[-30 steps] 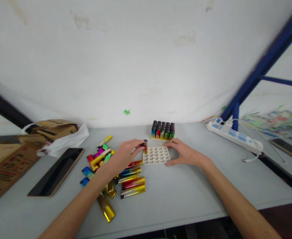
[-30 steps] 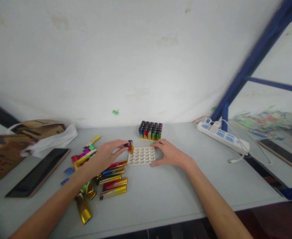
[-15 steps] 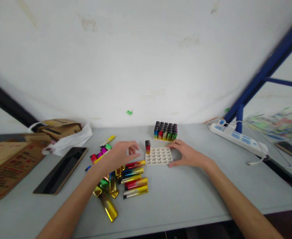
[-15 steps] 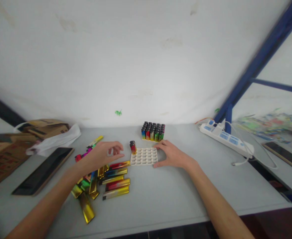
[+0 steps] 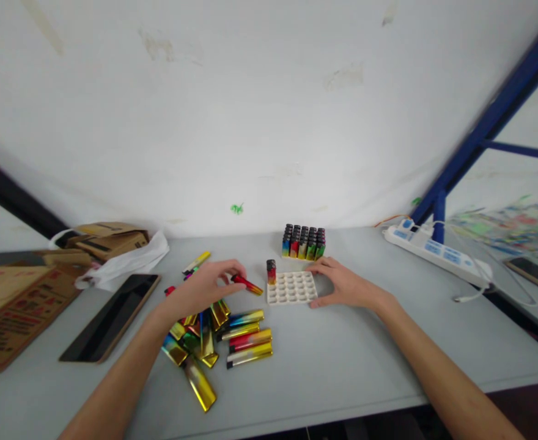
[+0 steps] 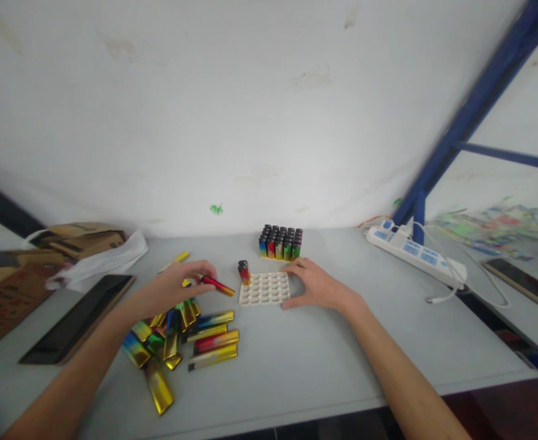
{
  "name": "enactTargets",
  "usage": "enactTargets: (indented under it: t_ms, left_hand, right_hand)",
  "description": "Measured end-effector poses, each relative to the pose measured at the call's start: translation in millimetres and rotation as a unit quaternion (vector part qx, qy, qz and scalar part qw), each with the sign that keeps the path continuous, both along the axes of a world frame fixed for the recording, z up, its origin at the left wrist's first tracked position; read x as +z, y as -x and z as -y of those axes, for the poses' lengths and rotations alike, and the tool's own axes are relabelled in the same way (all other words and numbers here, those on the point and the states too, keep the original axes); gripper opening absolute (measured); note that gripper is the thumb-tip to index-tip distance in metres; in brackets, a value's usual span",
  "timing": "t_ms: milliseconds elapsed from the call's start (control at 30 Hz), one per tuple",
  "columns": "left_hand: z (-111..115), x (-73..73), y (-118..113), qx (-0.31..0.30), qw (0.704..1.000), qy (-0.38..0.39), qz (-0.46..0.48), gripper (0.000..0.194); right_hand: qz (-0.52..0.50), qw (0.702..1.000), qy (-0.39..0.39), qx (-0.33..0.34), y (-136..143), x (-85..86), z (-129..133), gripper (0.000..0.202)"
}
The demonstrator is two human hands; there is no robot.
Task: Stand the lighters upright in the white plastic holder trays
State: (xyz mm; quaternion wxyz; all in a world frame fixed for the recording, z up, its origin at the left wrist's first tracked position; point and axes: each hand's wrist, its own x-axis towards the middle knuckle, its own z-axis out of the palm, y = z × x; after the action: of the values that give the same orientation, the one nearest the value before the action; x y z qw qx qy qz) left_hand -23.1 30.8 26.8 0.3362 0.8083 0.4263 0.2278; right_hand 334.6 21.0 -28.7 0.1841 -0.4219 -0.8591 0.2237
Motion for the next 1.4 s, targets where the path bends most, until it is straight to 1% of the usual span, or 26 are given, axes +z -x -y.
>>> enactTargets:
  t_ms: [67, 100, 167, 233, 300, 333, 367, 467, 567, 633, 733, 767, 833, 1067, 1167, 1233, 1333, 1400]
  left_hand:
    - [1, 6.5, -4, 0.019, 0.992, 0.041, 0.118, 0.018]
    - [2, 7.6, -7, 0.03, 0.982, 0.066, 0.177, 0.019]
    - [4, 6.2, -13, 0.047, 0.948, 0.12, 0.29, 0.019]
    - [7, 2.0, -21, 0.054, 0.906, 0.173, 0.383, 0.018]
    - [10, -2.1, -28, 0.052, 0.869, 0.217, 0.442, 0.019]
    - [12, -3.7, -32, 0.048, 0.858, 0.232, 0.456, 0.02]
    - [15, -4.7, -35, 0.043, 0.854, 0.241, 0.458, 0.021]
    - [20, -5.7, -41, 0.024, 0.867, 0.243, 0.435, 0.024]
    - [22, -6.0, -43, 0.039, 0.879, 0.244, 0.407, 0.024]
    - [20, -7.0, -43, 0.054, 0.87, 0.265, 0.411, 0.029]
    - [17, -9.6, -42, 0.056, 0.844, 0.319, 0.427, 0.047]
    - [17, -10.4, -42, 0.056, 0.839, 0.331, 0.429, 0.05]
    - [17, -11.8, -43, 0.063, 0.837, 0.333, 0.43, 0.05]
    - [18, -15.1, -46, 0.091, 0.835, 0.32, 0.437, 0.04]
    - [16, -17.1, -46, 0.092, 0.846, 0.301, 0.429, 0.041]
    - [16, -18.1, -47, 0.083, 0.86, 0.281, 0.417, 0.042]
    - [19, -18.2, -48, 0.078, 0.892, 0.221, 0.387, 0.034]
    - [21, -17.1, -47, 0.075, 0.922, 0.161, 0.345, 0.026]
  right_hand:
    - [0.002, 1.0, 0.0, -0.001, 1, 1.3, 1, 0.08]
    - [0.002, 1.0, 0.0, -0.002, 1, 1.8, 1, 0.08]
    - [0.001, 1.0, 0.002, -0.003, 2, 2.2, 1, 0.08]
    - [-0.001, 1.0, 0.004, -0.004, 2, 1.6, 1, 0.08]
    - [0.0, 1.0, 0.005, -0.005, 1, 0.2, 1, 0.08]
    - [0.001, 1.0, 0.005, -0.006, 1, -0.6, 1, 0.08]
    - [0.003, 1.0, 0.005, -0.006, 1, -1.2, 0, 0.08]
    - [0.005, 1.0, 0.002, -0.005, 1, -1.9, 0, 0.08]
    - [0.004, 1.0, 0.002, -0.003, 1, -0.9, 0, 0.079]
    - [0.003, 1.0, 0.005, -0.001, 1, -0.3, 0, 0.079]
    - [-0.001, 1.0, 0.007, -0.003, 1, -0.7, 0, 0.079]
    - [-0.002, 1.0, 0.006, -0.004, 1, -1.1, 0, 0.079]
    - [-0.003, 1.0, 0.005, -0.007, 1, -2.0, 0, 0.079]
    - [-0.01, 1.0, 0.009, -0.004, 1, -2.5, -1, 0.077]
    - [-0.011, 1.0, 0.012, -0.006, 0, -3.4, -1, 0.077]
    - [-0.009, 1.0, 0.015, -0.009, -1, -3.9, -1, 0.078]
    - [-0.006, 1.0, 0.016, -0.009, -1, -3.9, -1, 0.079]
    - [-0.006, 1.0, 0.013, -0.007, -1, -3.4, -1, 0.078]
